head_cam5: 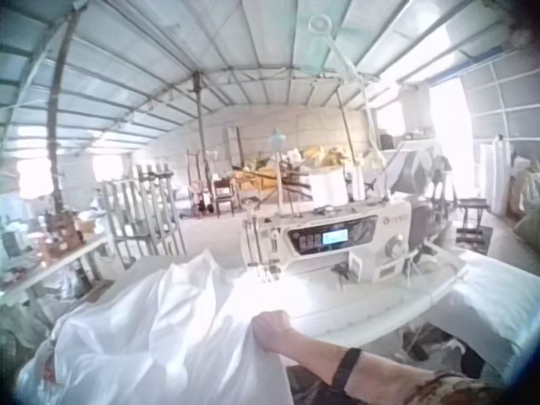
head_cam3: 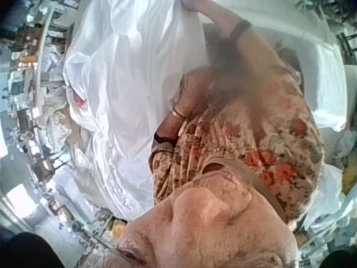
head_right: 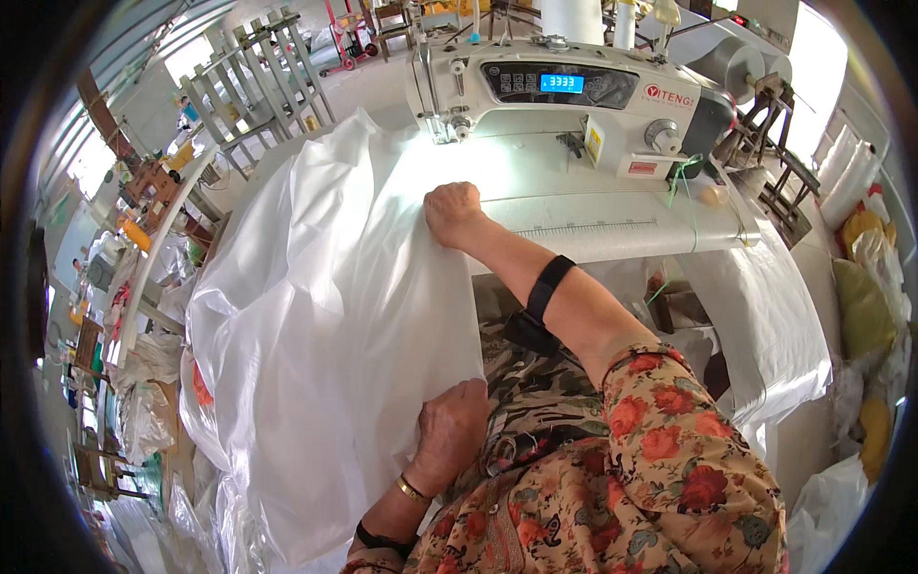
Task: Sewing a large white plastic or fabric sheet using an industrial sewing machine.
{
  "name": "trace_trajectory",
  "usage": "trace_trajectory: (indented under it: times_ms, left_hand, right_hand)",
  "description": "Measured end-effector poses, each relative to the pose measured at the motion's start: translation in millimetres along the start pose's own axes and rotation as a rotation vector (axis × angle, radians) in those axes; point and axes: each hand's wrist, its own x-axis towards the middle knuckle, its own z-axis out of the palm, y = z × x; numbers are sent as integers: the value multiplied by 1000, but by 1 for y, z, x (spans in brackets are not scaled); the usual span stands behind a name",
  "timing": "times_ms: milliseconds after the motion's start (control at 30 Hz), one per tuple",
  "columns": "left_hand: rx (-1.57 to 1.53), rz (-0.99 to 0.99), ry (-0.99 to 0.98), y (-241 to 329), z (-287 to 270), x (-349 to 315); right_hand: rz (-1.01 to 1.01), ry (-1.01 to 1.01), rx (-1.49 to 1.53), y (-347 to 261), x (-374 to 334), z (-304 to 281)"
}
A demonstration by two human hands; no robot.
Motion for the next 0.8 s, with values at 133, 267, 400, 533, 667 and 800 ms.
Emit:
trace_trajectory:
  times_ms: [133,267,400,533,667,800]
  left_hand:
    - [36,-71,10,-2,-6,17]
    - [35,-94,90,-1,-2,24]
    - [-11,-41,157,5,7,23]
    - [19,-29,127,8,14,22]
    - [48,-19,27,7,13,25]
    - [62,-51,-48,1,11,29]
  right_hand:
    - [-39,80,0,9,22,11]
    - [-58,150,83,15,24,14]
    - [2,207,107,12,-4,16]
    - [15,130,132,4,-45,10]
    - [-41,180,92,7,-50,10]
    - [-88,123,80,6,-45,-1]
